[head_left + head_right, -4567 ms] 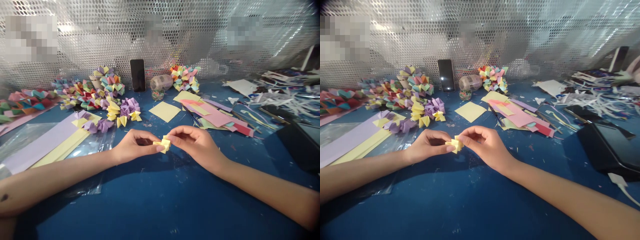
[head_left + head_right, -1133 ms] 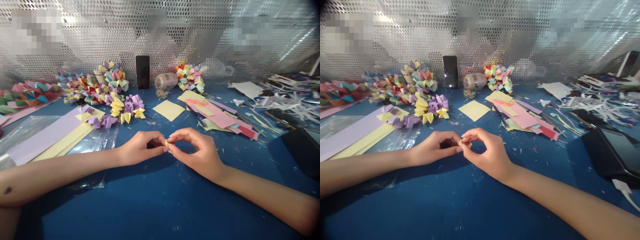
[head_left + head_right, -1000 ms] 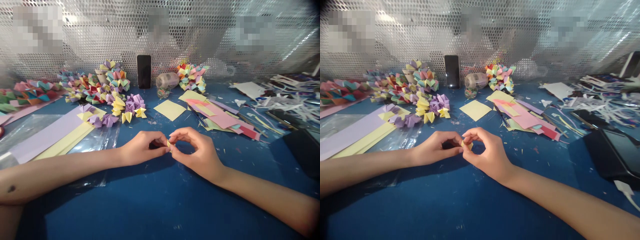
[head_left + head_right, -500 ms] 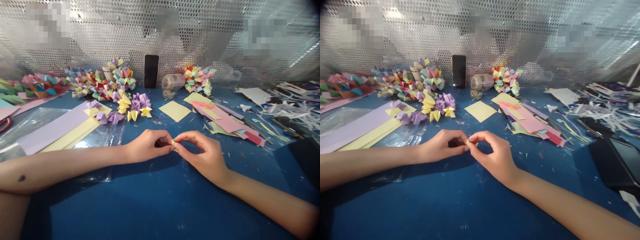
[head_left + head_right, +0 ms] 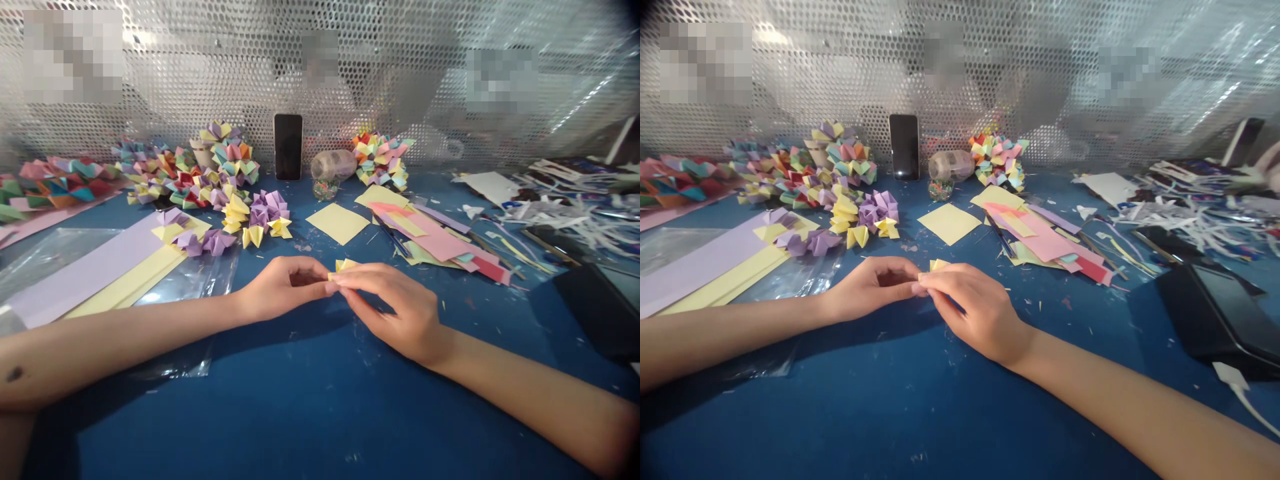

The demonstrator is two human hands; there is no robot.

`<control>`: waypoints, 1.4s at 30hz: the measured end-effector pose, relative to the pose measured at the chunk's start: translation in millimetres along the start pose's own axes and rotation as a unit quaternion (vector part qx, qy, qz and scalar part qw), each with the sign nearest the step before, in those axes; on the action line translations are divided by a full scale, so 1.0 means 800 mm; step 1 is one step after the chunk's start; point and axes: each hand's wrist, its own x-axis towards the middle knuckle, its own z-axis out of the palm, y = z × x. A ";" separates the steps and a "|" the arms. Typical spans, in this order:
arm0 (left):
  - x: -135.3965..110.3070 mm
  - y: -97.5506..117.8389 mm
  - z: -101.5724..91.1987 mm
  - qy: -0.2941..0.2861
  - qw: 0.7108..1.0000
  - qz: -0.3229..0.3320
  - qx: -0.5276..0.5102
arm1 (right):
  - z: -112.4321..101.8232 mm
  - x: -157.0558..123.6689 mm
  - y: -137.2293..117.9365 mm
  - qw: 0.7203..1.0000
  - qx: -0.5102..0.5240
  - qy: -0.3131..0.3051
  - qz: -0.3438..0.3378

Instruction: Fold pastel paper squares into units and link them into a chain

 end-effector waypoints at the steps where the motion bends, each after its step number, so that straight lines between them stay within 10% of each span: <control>1: 0.000 -0.001 -0.001 0.004 1.000 -0.001 0.002 | 0.000 0.000 0.000 1.000 0.001 0.000 -0.007; 15: 0.002 -0.005 -0.004 0.037 0.999 -0.012 -0.002 | 0.006 -0.002 0.008 0.926 0.227 -0.007 0.300; 35: 0.005 -0.002 -0.004 0.035 0.997 0.068 -0.023 | 0.004 0.006 0.020 0.866 0.307 -0.034 0.394; 42: 0.004 0.001 -0.004 0.043 0.997 -0.015 -0.055 | 0.001 0.008 0.017 0.857 0.344 -0.027 0.382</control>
